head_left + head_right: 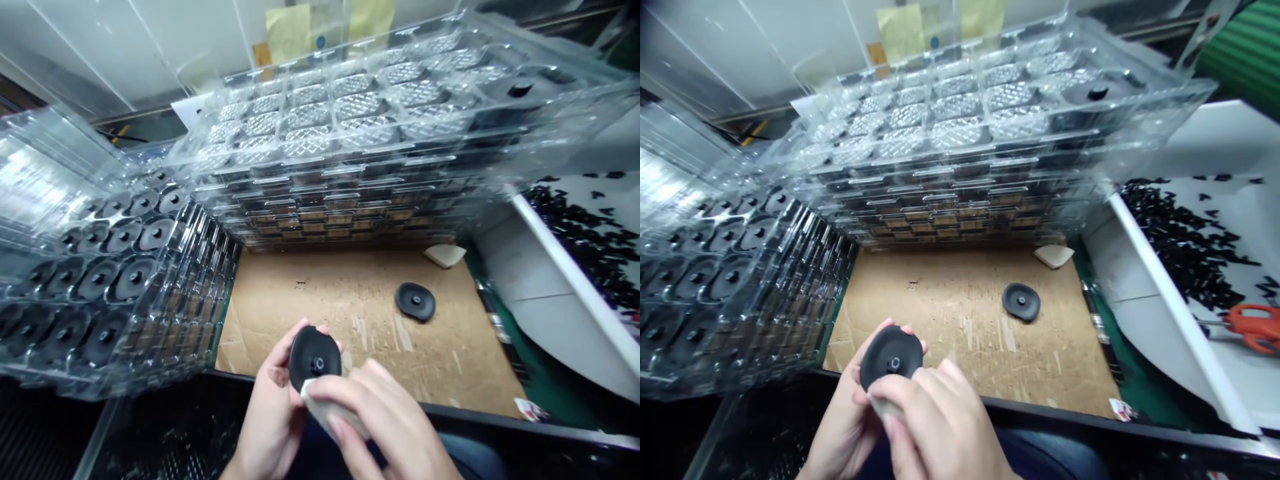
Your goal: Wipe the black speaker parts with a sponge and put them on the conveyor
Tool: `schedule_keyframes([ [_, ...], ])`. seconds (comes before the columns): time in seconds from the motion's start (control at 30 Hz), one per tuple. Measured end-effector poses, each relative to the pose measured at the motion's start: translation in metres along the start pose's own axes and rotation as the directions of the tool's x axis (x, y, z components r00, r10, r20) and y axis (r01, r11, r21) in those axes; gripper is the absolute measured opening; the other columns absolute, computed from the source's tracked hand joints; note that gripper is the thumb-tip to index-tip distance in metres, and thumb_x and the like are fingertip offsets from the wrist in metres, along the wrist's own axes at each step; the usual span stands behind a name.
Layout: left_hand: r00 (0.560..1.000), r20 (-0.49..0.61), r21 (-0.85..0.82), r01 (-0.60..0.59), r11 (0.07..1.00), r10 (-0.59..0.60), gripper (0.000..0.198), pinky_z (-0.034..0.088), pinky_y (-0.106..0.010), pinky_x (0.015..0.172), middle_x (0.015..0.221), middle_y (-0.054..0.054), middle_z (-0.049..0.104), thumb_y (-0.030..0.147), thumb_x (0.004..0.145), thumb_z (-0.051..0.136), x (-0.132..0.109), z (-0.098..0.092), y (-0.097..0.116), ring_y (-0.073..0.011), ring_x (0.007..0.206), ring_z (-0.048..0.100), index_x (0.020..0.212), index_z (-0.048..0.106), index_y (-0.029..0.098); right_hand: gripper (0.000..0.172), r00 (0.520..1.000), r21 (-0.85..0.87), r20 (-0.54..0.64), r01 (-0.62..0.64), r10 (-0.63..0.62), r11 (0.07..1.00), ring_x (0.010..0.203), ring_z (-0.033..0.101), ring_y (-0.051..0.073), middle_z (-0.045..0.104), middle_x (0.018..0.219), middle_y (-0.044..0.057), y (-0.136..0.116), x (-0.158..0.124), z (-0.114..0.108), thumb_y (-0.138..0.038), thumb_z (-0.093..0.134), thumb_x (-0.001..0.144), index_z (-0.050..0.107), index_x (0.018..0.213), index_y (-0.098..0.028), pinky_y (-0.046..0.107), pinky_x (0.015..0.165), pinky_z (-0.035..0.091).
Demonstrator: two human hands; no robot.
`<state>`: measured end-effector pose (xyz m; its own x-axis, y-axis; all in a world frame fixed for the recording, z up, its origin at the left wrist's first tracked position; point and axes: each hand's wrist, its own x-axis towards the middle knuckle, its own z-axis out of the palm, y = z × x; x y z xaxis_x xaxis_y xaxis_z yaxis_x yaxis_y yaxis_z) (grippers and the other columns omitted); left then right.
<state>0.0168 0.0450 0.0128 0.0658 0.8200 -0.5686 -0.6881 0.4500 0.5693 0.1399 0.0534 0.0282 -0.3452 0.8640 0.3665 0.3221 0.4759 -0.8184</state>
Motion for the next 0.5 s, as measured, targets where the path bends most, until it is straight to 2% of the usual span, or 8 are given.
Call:
schedule_keyframes([
  [0.1, 1.0, -0.004, 0.038, 0.005, 0.999, -0.005, 0.043, 0.05, -0.022, 0.082, 0.099, -0.004, 0.072, 0.022, 0.058, 0.08, -0.001, -0.002, -0.002, -0.0182, 0.092, 0.065, 0.099, 0.068, 0.025, 0.023, 0.997, -0.071, -0.051, -0.065, 0.061, 0.995, 0.07, 0.057, 0.015, 0.066, 0.087, 0.003, -0.001, 0.007, 0.001, -0.009, 0.042, 0.084, 0.056, 0.101, -0.016, 0.029, 0.065, 0.042],
  [0.17, 1.0, 0.018, 0.056, 0.004, 0.998, -0.005, 0.04, 0.048, -0.023, 0.086, 0.097, -0.005, 0.072, 0.024, 0.059, 0.079, -0.004, 0.0, -0.002, -0.0184, 0.095, 0.064, 0.097, 0.069, 0.024, 0.024, 0.993, -0.141, -0.119, -0.035, 0.018, 0.989, 0.071, 0.058, 0.017, 0.066, 0.085, 0.006, -0.004, 0.012, -0.002, -0.01, 0.041, 0.084, 0.057, 0.101, -0.013, 0.031, 0.065, 0.042],
  [0.2, 1.0, 0.022, 0.059, 0.001, 0.998, -0.002, 0.043, 0.047, -0.024, 0.088, 0.098, -0.005, 0.072, 0.026, 0.056, 0.081, -0.006, 0.001, -0.001, -0.0195, 0.096, 0.064, 0.097, 0.07, 0.023, 0.024, 0.994, -0.142, -0.113, -0.009, -0.007, 0.99, 0.072, 0.059, 0.017, 0.066, 0.086, 0.006, -0.005, 0.011, -0.004, -0.01, 0.041, 0.084, 0.057, 0.102, -0.013, 0.031, 0.066, 0.043],
  [0.27, 1.0, -0.003, 0.052, 0.014, 0.999, -0.014, 0.052, 0.049, -0.026, 0.087, 0.099, -0.005, 0.073, 0.026, 0.047, 0.085, -0.011, 0.004, 0.002, -0.0219, 0.095, 0.065, 0.096, 0.07, 0.025, 0.024, 1.0, -0.095, -0.007, 0.01, -0.011, 0.995, 0.075, 0.06, 0.015, 0.067, 0.087, 0.002, -0.007, 0.002, -0.012, -0.009, 0.043, 0.083, 0.056, 0.102, -0.017, 0.029, 0.07, 0.043],
  [0.37, 0.998, -0.029, 0.019, 0.063, 0.998, -0.063, 0.057, 0.052, -0.027, 0.08, 0.1, -0.004, 0.073, 0.029, 0.039, 0.086, -0.015, 0.007, 0.006, -0.0232, 0.089, 0.067, 0.094, 0.071, 0.025, 0.024, 0.988, -0.124, 0.121, -0.084, 0.1, 0.989, 0.073, 0.06, 0.013, 0.066, 0.086, -0.002, -0.005, -0.016, -0.028, -0.008, 0.044, 0.084, 0.055, 0.1, -0.021, 0.028, 0.072, 0.042],
  [0.43, 0.997, -0.01, -0.009, 0.073, 0.997, -0.073, 0.059, 0.05, -0.022, 0.08, 0.102, -0.005, 0.072, 0.03, 0.039, 0.086, -0.015, 0.008, 0.005, -0.0205, 0.092, 0.066, 0.095, 0.071, 0.024, 0.024, 0.987, -0.234, 0.098, -0.099, 0.125, 0.967, 0.068, 0.058, 0.014, 0.065, 0.082, 0.0, -0.003, -0.019, -0.036, -0.009, 0.042, 0.085, 0.055, 0.103, -0.02, 0.029, 0.067, 0.041],
  [0.5, 0.994, 0.038, -0.032, 0.105, 0.994, -0.104, 0.052, 0.049, -0.019, 0.08, 0.099, -0.002, 0.073, 0.027, 0.044, 0.086, -0.015, 0.009, 0.003, -0.0165, 0.091, 0.065, 0.094, 0.071, 0.026, 0.026, 0.995, -0.323, 0.081, -0.027, 0.056, 0.946, 0.064, 0.052, 0.015, 0.063, 0.078, 0.002, -0.004, -0.011, -0.042, -0.011, 0.041, 0.087, 0.057, 0.106, -0.018, 0.03, 0.062, 0.037],
])
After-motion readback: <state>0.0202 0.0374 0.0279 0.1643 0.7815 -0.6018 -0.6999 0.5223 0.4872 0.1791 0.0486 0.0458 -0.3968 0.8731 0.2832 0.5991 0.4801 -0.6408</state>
